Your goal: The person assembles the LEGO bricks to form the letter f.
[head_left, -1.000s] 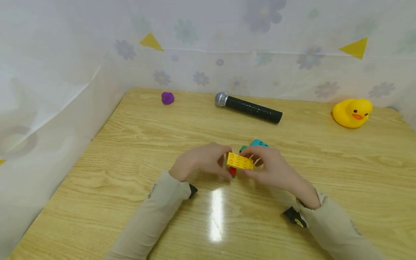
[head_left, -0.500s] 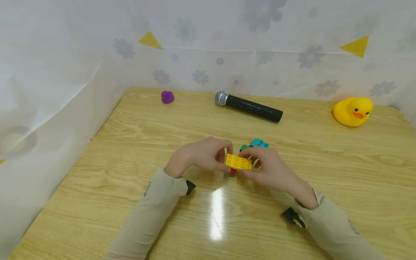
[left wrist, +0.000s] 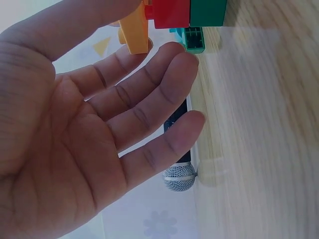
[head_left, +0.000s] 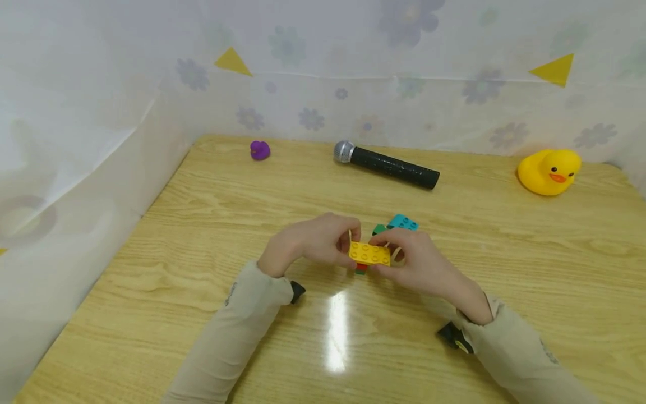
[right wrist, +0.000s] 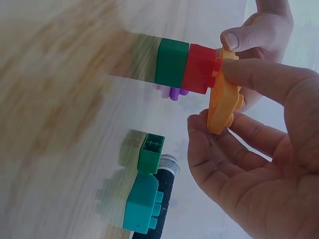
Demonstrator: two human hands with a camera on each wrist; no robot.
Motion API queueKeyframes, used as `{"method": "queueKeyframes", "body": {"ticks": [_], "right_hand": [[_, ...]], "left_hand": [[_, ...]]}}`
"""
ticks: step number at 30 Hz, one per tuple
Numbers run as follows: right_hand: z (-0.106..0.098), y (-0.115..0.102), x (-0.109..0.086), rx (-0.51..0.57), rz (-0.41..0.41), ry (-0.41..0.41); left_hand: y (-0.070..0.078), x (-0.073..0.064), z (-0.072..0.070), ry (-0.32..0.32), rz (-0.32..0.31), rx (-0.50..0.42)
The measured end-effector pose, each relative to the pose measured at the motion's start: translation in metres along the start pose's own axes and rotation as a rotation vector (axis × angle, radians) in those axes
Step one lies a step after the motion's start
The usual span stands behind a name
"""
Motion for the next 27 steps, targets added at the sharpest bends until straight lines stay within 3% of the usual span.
{"method": "queueKeyframes", "body": {"ticks": [9, 27], "right_hand": [[-0.0007, -0.0015, 0.0008, 0.015, -0.008, 0.01], [-0.0027, -0.0022, 0.0001, 0.006, -0.018, 0.024]], "left_hand": [[0.0005, -0.0001, -0.0027, 0.025, -0.001, 0.011], [0.0021, 0.0018, 0.0004, 0.004, -0.006, 0.013]]}}
Point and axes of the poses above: each hand's wrist, its own x-axis towards the middle knuckle, its own z-axis out of the palm, y = z × x, the point moved 10 cm from there along x, towards the middle knuckle, and after that the axes turned 8 degrees about -y, right-handed, at the moved point
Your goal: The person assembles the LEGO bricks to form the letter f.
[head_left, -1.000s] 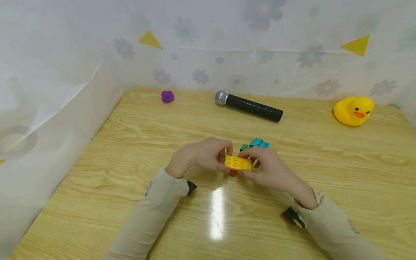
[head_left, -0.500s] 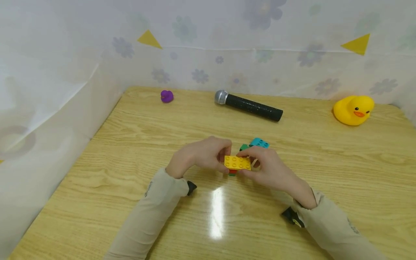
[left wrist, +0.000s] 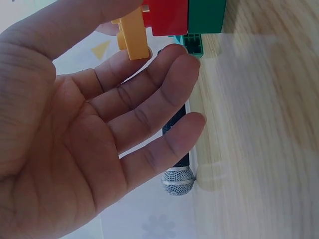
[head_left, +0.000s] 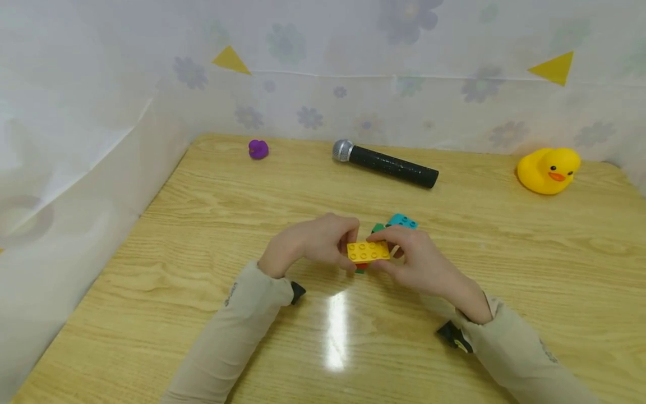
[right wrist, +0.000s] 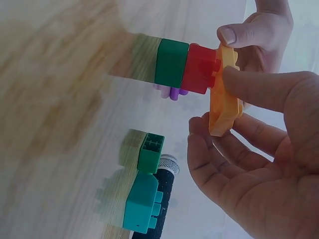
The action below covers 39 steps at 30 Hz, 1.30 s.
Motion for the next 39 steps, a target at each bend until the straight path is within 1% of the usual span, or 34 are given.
{"method": "queueKeyframes", "body": {"ticks": [7, 18, 23, 26, 33, 36, 39], "right_hand": [[0.002, 0.001, 0.0, -0.013, 0.018, -0.022], [0.002, 0.003, 0.001, -0.019, 0.031, -0.035], [0.005, 0.007, 0.001, 0.006, 0.08, -0.052], [0.006, 0.009, 0.0, 0.02, 0.096, -0.054], [0.006, 0.01, -0.001, 0.006, 0.128, -0.073], [0.004, 0.01, -0.001, -0.011, 0.14, -0.076], [0.003, 0.01, -0.002, -0.022, 0.138, -0.078]], "left_hand": [[0.0, -0.001, 0.0, 0.002, 0.016, 0.01], [0.002, 0.0, -0.001, 0.01, 0.02, 0.019], [0.0, 0.002, 0.002, -0.003, 0.007, 0.008], [-0.001, 0.002, 0.003, -0.005, 0.004, 0.004], [-0.002, 0.002, 0.005, -0.007, -0.013, -0.008], [-0.001, 0.003, 0.006, -0.006, -0.002, -0.001], [0.003, 0.006, 0.008, -0.002, 0.033, 0.012]]}}
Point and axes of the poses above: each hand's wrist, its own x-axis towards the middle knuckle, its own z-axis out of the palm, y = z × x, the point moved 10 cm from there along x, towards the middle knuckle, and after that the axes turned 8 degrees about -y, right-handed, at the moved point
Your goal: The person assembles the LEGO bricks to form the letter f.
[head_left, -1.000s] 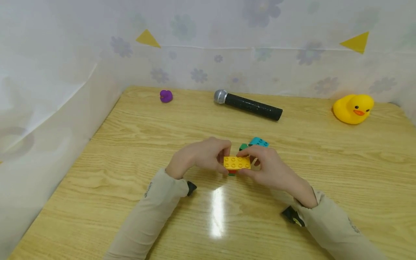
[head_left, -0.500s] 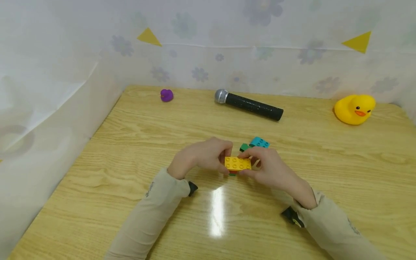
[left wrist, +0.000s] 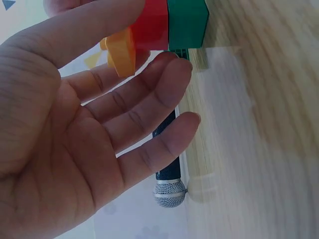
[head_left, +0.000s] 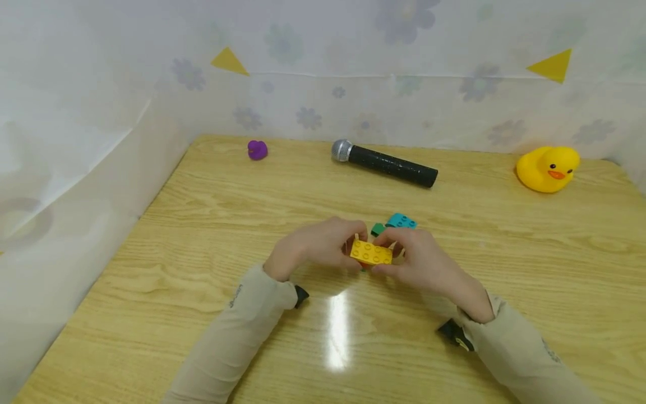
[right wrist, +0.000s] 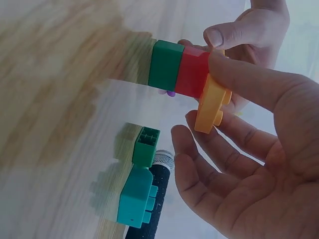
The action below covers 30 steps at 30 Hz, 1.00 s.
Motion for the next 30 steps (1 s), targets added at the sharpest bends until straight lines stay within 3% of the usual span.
{"method": "queueKeyframes", "body": {"ticks": [4, 15, 21, 30], "right_hand": [[0.001, -0.001, 0.001, 0.006, -0.008, -0.005], [-0.003, -0.004, 0.003, 0.052, -0.094, -0.003], [-0.017, 0.003, 0.005, 0.076, -0.031, 0.022], [-0.022, 0.026, 0.026, -0.016, 0.093, -0.011]], "left_hand": [[0.002, 0.003, 0.002, 0.01, 0.028, 0.008], [0.001, 0.003, 0.0, 0.02, 0.013, 0.046], [0.002, 0.004, 0.001, 0.012, -0.001, 0.04], [0.001, 0.003, 0.0, 0.008, -0.016, 0.045]]}}
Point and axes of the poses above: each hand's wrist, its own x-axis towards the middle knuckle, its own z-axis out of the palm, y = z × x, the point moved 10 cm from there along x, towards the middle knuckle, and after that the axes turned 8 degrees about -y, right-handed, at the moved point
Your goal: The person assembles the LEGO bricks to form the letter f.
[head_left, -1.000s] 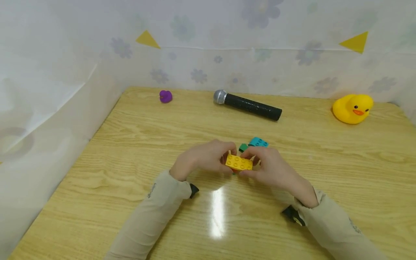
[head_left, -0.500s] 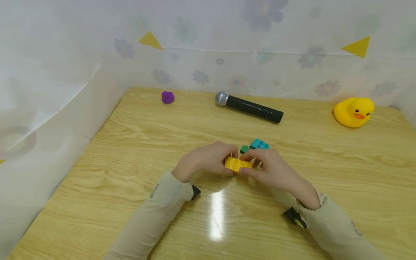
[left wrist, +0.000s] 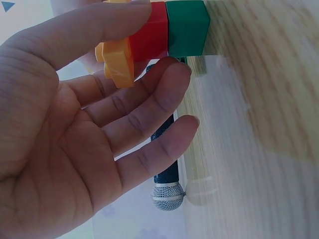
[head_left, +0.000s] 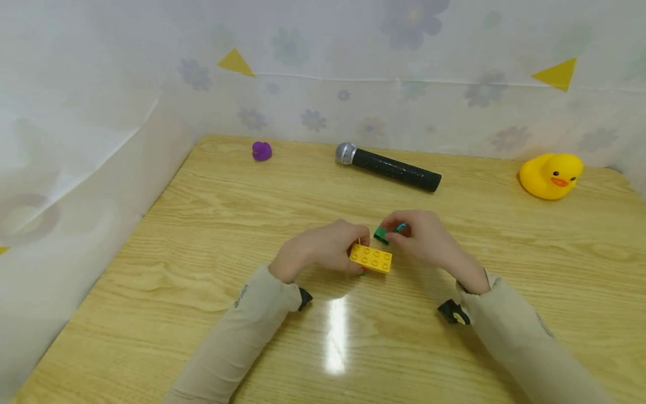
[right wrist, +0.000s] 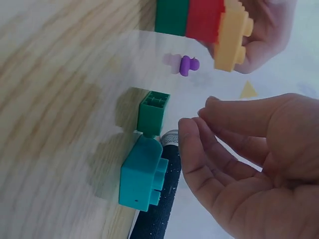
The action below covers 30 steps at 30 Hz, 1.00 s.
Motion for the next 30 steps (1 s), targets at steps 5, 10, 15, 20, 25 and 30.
{"method": "queueKeyframes", "body": {"ticks": [5, 10, 15, 20, 25, 30], "right_hand": [[0.008, 0.008, 0.009, -0.031, 0.047, -0.067], [0.019, 0.01, 0.014, -0.05, 0.055, -0.161], [0.026, 0.011, 0.016, -0.055, 0.051, -0.192], [0.028, 0.01, 0.015, -0.071, 0.047, -0.181], [0.028, 0.01, 0.013, -0.064, 0.059, -0.19], [0.025, 0.005, 0.007, -0.042, 0.045, -0.202]], "left_hand": [[0.0, 0.0, 0.001, -0.008, -0.009, 0.009], [0.0, 0.0, 0.001, -0.012, -0.009, 0.012], [-0.001, 0.001, 0.001, -0.012, -0.013, 0.017], [-0.001, 0.001, 0.001, -0.009, -0.015, 0.025], [-0.001, 0.001, 0.001, -0.014, -0.018, 0.025], [-0.002, 0.001, 0.001, -0.015, -0.022, 0.011]]}}
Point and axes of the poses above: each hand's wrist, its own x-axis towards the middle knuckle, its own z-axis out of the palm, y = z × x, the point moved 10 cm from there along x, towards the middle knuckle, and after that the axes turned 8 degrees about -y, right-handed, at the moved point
